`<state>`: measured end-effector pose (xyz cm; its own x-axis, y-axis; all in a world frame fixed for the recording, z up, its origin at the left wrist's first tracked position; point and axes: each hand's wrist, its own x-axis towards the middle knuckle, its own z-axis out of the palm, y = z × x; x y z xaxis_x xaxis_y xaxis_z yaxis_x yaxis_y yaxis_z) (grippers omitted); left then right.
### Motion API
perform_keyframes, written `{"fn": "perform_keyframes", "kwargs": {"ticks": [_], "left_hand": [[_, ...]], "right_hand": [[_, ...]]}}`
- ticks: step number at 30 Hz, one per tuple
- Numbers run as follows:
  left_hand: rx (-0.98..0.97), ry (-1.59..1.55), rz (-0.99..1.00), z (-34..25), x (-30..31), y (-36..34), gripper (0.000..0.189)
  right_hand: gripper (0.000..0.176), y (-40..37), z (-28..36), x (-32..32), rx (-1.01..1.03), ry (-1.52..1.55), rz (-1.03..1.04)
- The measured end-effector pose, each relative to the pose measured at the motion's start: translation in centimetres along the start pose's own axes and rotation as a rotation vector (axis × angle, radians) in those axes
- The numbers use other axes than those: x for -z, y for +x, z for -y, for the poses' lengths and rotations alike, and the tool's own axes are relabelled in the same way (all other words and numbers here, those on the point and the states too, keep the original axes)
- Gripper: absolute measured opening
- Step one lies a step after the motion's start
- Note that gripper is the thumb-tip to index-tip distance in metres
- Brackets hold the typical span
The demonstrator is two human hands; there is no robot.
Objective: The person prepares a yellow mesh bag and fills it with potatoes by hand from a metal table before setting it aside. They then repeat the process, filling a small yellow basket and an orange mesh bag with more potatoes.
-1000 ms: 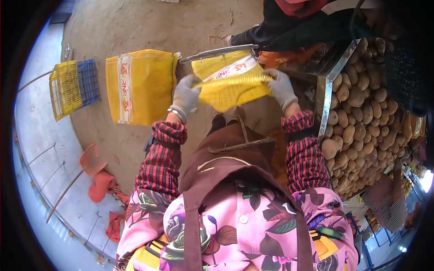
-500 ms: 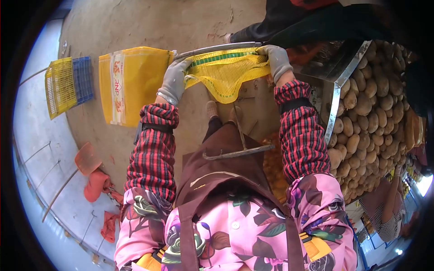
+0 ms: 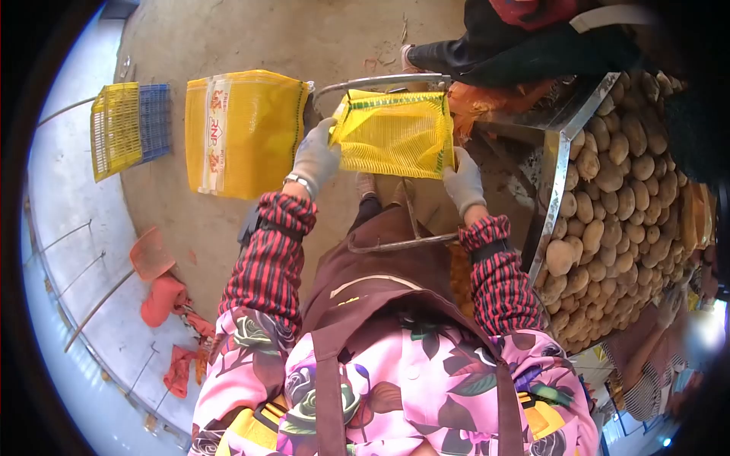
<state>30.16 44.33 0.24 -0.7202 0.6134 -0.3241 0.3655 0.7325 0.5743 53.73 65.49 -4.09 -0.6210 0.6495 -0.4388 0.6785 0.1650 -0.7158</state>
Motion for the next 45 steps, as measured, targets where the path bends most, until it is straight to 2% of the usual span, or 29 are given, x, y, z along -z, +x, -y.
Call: {"fn": "perform_keyframes", "kwargs": {"ticks": [1, 3, 4, 6, 7, 9, 10, 11, 13, 14, 16, 17, 19, 20, 21, 23, 24, 25, 27, 28, 30, 31, 34, 37, 39, 41, 45], "left_hand": [[-0.009, 0.005, 0.000, -0.8, 0.6, -0.8, 0.048], [-0.059, 0.020, 0.033, -2.4, 1.5, -2.2, 0.050], [-0.114, 0.040, 0.011, -2.4, 1.4, -2.5, 0.056], [-0.163, 0.021, -0.004, -2.9, 1.8, -3.4, 0.060], [-0.204, 0.004, -0.028, -3.2, 2.1, -3.7, 0.065], [-0.218, 0.066, 0.029, -2.7, 2.3, -4.0, 0.069], [-0.221, 0.126, 0.088, -2.4, 2.5, -4.2, 0.074], [-0.218, 0.126, 0.088, -2.0, 2.7, -4.3, 0.074], [-0.292, 0.051, 0.047, -1.2, 3.1, -5.0, 0.075], [-0.280, 0.048, 0.047, -0.9, 3.1, -5.6, 0.075], [-0.344, 0.438, -0.174, -1.7, 3.7, -6.5, 0.065], [-0.346, 0.432, -0.168, -1.6, 3.7, -6.9, 0.065], [-0.543, 0.690, -0.173, -1.6, 3.8, -6.8, 0.050], [-0.626, 0.665, -0.094, -0.6, 3.3, -6.5, 0.034], [-0.631, 0.660, -0.097, -1.5, 3.6, -6.6, 0.034], [-0.458, 0.743, 0.398, -3.0, 4.1, -6.9, 0.026], [-0.420, 0.627, 0.368, -2.9, 4.3, -7.3, 0.034], [-0.423, 0.623, 0.367, -2.8, 4.3, -7.6, 0.034], [-0.324, 0.474, 0.382, -3.0, 4.6, -8.3, 0.053], [-0.322, 0.469, 0.371, -3.5, 4.7, -8.7, 0.053], [-0.322, 0.475, 0.404, -4.3, 4.9, -9.8, 0.073], [-0.325, 0.477, 0.388, -4.4, 5.1, -10.2, 0.073], [-0.426, 0.453, 0.376, -3.3, 4.0, -11.3, 0.082], [-0.433, 0.394, 0.266, -2.5, 2.5, -12.5, 0.078], [-0.424, 0.346, 0.280, -2.5, 2.3, -12.7, 0.081], [-0.492, 0.467, 0.188, -2.5, 1.9, -13.1, 0.081], [-0.512, 0.492, 0.201, -3.0, 1.8, -12.9, 0.081]], "right_hand": [[0.037, -0.8, 0.9, 0.4, 0.001, 0.006, -0.008], [0.043, -2.4, 2.7, 1.2, 0.180, -0.219, -0.123], [0.043, -2.7, 4.1, 1.9, 0.173, -0.218, -0.129], [0.046, -2.3, 6.5, 3.0, 0.541, -0.247, -0.365], [0.046, -1.8, 6.9, 2.9, 0.543, -0.248, -0.372], [0.043, -0.8, 7.4, 2.6, 0.851, -0.725, -0.080], [0.039, -0.4, 7.5, 2.2, 0.797, -0.869, 0.146], [0.039, 0.1, 7.6, 2.3, 0.799, -0.868, 0.149], [0.034, -0.1, 9.3, 3.4, 0.436, -1.027, 0.554], [0.032, -0.4, 9.0, 4.2, 0.405, -0.815, 0.476], [0.033, -1.7, 8.1, 4.9, 0.482, -0.777, 0.431], [0.034, -2.4, 7.6, 5.1, 0.553, -0.737, 0.371], [0.036, -3.3, 8.7, 5.8, 0.539, -0.769, 0.391], [0.037, -3.8, 9.3, 6.2, 0.527, -0.807, 0.407], [0.038, -4.3, 9.6, 6.4, 0.515, -0.841, 0.424], [0.041, -4.1, 8.2, 7.1, 0.535, -0.866, 0.398], [0.043, -4.0, 7.8, 7.4, 0.555, -0.888, 0.375], [0.043, -4.0, 7.5, 7.6, 0.553, -0.892, 0.375], [0.049, -3.9, 7.2, 8.2, 0.573, -0.850, 0.372], [0.049, -4.0, 7.2, 8.3, 0.581, -0.858, 0.369], [0.061, -4.7, 7.5, 8.4, 0.674, -0.905, 0.404], [0.061, -5.2, 7.8, 8.6, 0.684, -0.911, 0.392], [0.084, -7.0, 8.2, 9.5, 0.698, -1.037, 0.574], [0.088, -8.0, 7.2, 9.1, 0.734, -1.024, 0.498], [0.088, -8.0, 6.3, 9.1, 0.732, -1.031, 0.483], [0.085, -7.6, 5.1, 9.2, 0.792, -0.928, 0.339], [0.085, -7.5, 5.2, 9.5, 0.728, -0.903, 0.327]]}}
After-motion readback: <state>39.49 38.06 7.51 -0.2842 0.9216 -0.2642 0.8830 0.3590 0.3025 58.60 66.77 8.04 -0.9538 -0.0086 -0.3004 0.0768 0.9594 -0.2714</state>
